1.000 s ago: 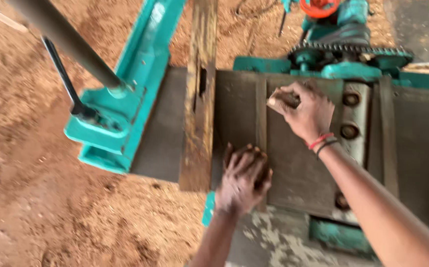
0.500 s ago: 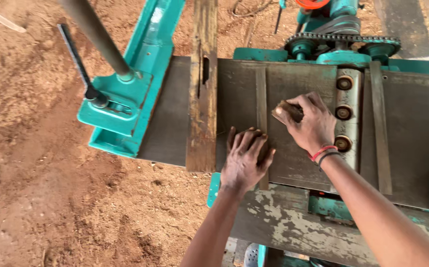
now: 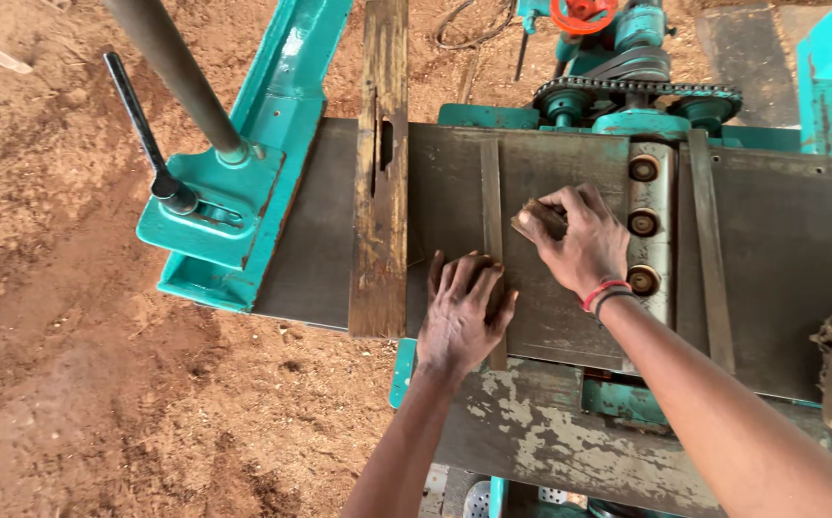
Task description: The person wipes the surface of a woodworking machine with a cloth and arranges wooden strips. They later open a yellow plastic box and handle metal tools stored within it.
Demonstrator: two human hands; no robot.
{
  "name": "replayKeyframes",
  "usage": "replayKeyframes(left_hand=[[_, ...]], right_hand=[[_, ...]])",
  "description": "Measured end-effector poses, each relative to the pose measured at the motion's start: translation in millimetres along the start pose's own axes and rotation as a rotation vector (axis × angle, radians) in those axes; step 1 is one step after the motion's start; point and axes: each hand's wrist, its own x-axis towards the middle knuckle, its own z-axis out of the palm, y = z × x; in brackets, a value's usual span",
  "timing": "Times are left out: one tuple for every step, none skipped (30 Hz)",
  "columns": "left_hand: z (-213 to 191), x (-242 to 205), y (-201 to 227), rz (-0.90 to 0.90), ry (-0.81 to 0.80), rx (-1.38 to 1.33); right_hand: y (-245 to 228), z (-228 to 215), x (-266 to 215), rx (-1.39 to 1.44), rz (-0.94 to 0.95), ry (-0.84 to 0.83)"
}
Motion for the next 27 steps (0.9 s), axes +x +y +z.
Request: replayKeyframes(left_hand=[[0, -1, 0, 0.0, 0.001, -0.001], [1, -1, 0, 0.0, 0.001, -0.001], [1, -1, 0, -0.007, -0.008, -0.005], [1, -1, 0, -0.015, -0.016, -0.008], [0, 0, 0, -0.024, -0.024, -0.008], [0, 0, 0, -0.017, -0.013, -0.001], [-1, 0, 1, -0.01, -0.003, 0.008], [-3, 1, 2, -0.003, 0.007, 0.017], [-4, 0, 3, -0.053, -0.019, -0.005], [-5, 1, 4, -0.102, -0.045, -0.027], [-7, 3, 4, -0.147, -0.068, -0.044], [-9, 1, 9, -0.204, -0.067, -0.012], [-10, 3, 12, -0.246, -0.057, 0.026], [-10, 6, 14, -0.288, -0.045, 0.064], [-7, 9, 14, -0.322, -0.084, 0.065], [-3, 11, 12, -0.356, -0.123, 0.067], [3, 8, 13, -0.403, -0.168, 0.062], [10, 9, 13, -0.427, -0.218, 0.077], [16, 14, 12, -0.451, -0.263, 0.094], [18, 18, 11, -0.474, -0.307, 0.11], [19, 22, 14, -0.454, -0.312, 0.155], [19, 25, 18, -0.434, -0.316, 0.2], [17, 29, 21, -0.413, -0.32, 0.245], [14, 34, 22, -0.406, -0.32, 0.248], [12, 36, 24, -0.401, -0.325, 0.25], [11, 39, 25, -0.396, -0.329, 0.251], [10, 40, 24, -0.441, -0.363, 0.224]], right_hand=[[0, 0, 0, -0.002, 0.006, -0.009], [1, 0, 0, -0.004, 0.012, -0.018], [1, 1, 0, -0.001, 0.019, -0.025], [1, 1, 0, 0.001, 0.027, -0.032], [1, 2, 1, 0.006, 0.032, -0.04], [1, 2, 1, 0.002, 0.031, -0.036], [0, 2, 1, 0.0, 0.031, -0.031], [1, 3, 1, -0.003, 0.031, -0.026], [1, 3, 0, -0.009, 0.038, -0.031], [3, 2, -1, -0.015, 0.046, -0.036], [2, 4, 1, -0.016, 0.052, -0.035], [2, 2, -1, -0.021, 0.041, -0.046], [2, 0, 0, -0.023, 0.029, -0.041], [1, 1, 4, -0.025, 0.016, -0.035], [1, 1, 5, -0.02, 0.029, -0.03], [1, 3, 5, -0.014, 0.041, -0.026], [2, 2, 1, -0.014, 0.055, -0.035], [3, 2, 0, -0.018, 0.076, -0.055], [2, 3, 2, -0.022, 0.092, -0.072], [1, 2, 3, -0.026, 0.108, -0.09], [0, 2, 3, -0.025, 0.103, -0.087], [-1, 0, 1, -0.023, 0.098, -0.084], [-2, -1, 1, -0.021, 0.094, -0.08], [-3, -2, 3, -0.027, 0.097, -0.084], [-3, -1, 3, -0.033, 0.103, -0.092], [-2, -1, 4, -0.039, 0.109, -0.101], [-1, 0, 4, -0.038, 0.113, -0.106]])
